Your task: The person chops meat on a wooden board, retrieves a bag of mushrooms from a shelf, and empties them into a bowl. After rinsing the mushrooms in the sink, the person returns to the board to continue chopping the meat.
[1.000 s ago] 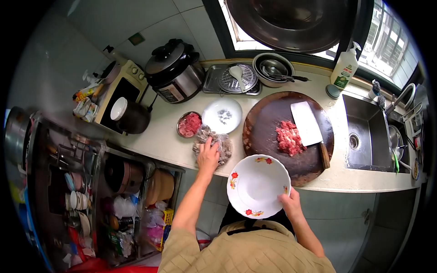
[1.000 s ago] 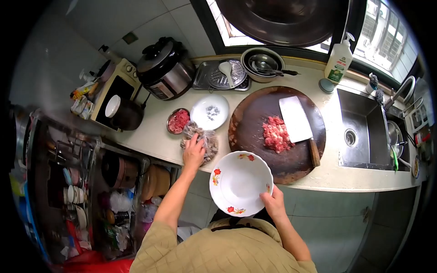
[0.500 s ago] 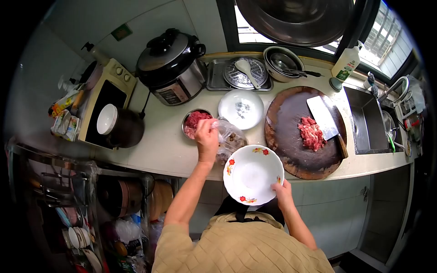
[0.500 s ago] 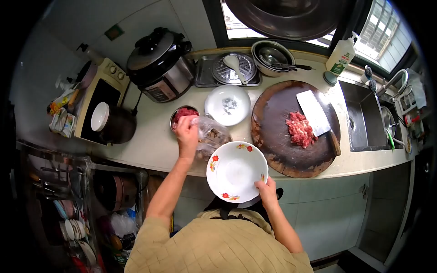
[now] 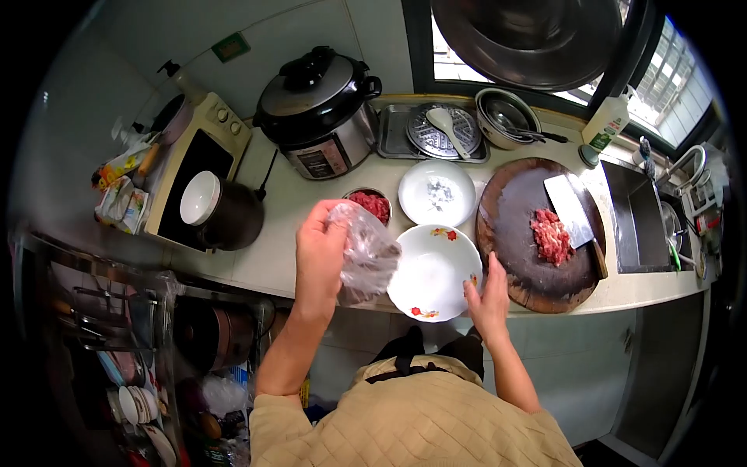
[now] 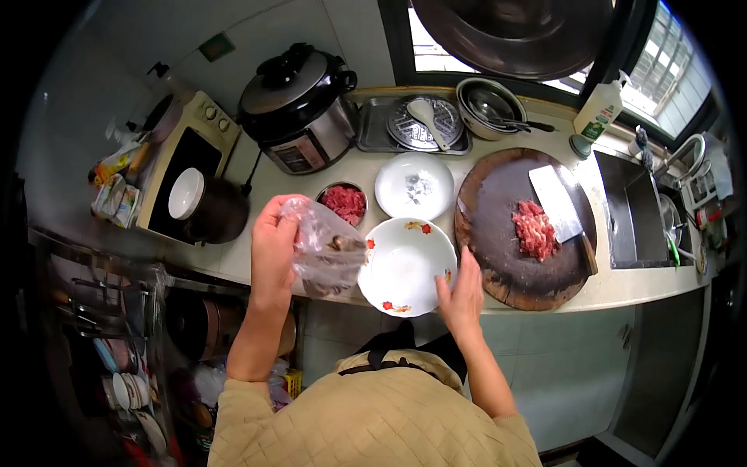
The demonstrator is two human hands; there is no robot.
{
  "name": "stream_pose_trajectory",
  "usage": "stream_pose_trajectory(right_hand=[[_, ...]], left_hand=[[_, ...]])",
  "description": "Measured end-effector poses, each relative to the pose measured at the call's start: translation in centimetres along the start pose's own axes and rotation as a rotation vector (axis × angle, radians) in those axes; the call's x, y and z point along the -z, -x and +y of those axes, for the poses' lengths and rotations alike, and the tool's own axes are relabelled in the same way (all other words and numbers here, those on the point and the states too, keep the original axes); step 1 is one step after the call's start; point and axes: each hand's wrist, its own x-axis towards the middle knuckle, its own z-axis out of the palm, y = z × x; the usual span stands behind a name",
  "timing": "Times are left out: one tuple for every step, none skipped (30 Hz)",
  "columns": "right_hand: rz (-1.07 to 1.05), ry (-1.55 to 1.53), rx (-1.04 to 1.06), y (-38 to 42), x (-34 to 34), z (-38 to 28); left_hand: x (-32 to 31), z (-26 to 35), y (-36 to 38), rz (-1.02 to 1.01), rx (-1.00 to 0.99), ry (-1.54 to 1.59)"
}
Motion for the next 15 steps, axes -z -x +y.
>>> stream_pose_trajectory(right_hand=[[0.015, 0.074, 0.185, -0.7, 1.5, -1.8], [-0.085, -0.092, 0.24, -1.2, 3.0, -4.8], [-0.183, -0.256, 0.289, -1.5, 3.6, -7.5], [-0.235, -0.284, 0.399, -1.8, 3.1, -8.5], [-0.249, -0.263, 0.447, -2.6, 2.7, -9.0], [-0.266, -0.242, 0.497, -3.4, 2.4, -9.0], [-0.323, -0.417, 0.435, -4.1, 2.2, -8.0], [-0.382, -0.592, 0.371, -4.8, 1.8, -6.6], [-0.442, -0.767, 0.3, -5.2, 1.6, -6.0], [-0.339, -0.974, 0.156, -4.8, 1.3, -5.8], [-0.358, -1.023, 0.114, -4.9, 1.9, -5.4], [-0.374, -1.071, 0.071, -5.2, 2.9, -5.4], [-0.384, -1.003, 0.062, -5.7, 3.6, -5.5], [-0.433, -1.12, -0.032, -6.0, 3.7, -5.0], [-0.479, -1.236, -0.129, -6.2, 3.7, -4.4]], left_hand=[[-0.5, 0.4, 0.7, -0.019, 0.04, 0.011], [-1.3, 0.6, 1.5, -0.025, 0.082, 0.053], [-2.4, 0.9, 2.3, -0.037, 0.129, 0.096], [-3.6, 1.1, 2.9, -0.05, 0.168, 0.145], [-4.6, 1.3, 3.6, -0.092, 0.238, 0.226], [-4.7, 1.2, 3.9, -0.146, 0.242, 0.235], [-4.7, 1.2, 4.1, -0.197, 0.245, 0.243], [-4.6, 1.2, 4.1, -0.244, 0.246, 0.252], [-4.2, 1.1, 4.0, -0.269, 0.234, 0.293], [-4.0, 1.0, 3.9, -0.243, 0.114, 0.194], [-3.9, 0.9, 3.9, -0.215, -0.006, 0.093], [-3.8, 0.7, 3.7, -0.188, -0.124, -0.008], [-3.6, -0.4, 3.6, -0.177, -0.231, -0.065], [-3.4, -1.1, 3.5, -0.226, -0.298, -0.119], [-3.2, -1.5, 3.4, -0.276, -0.365, -0.173]])
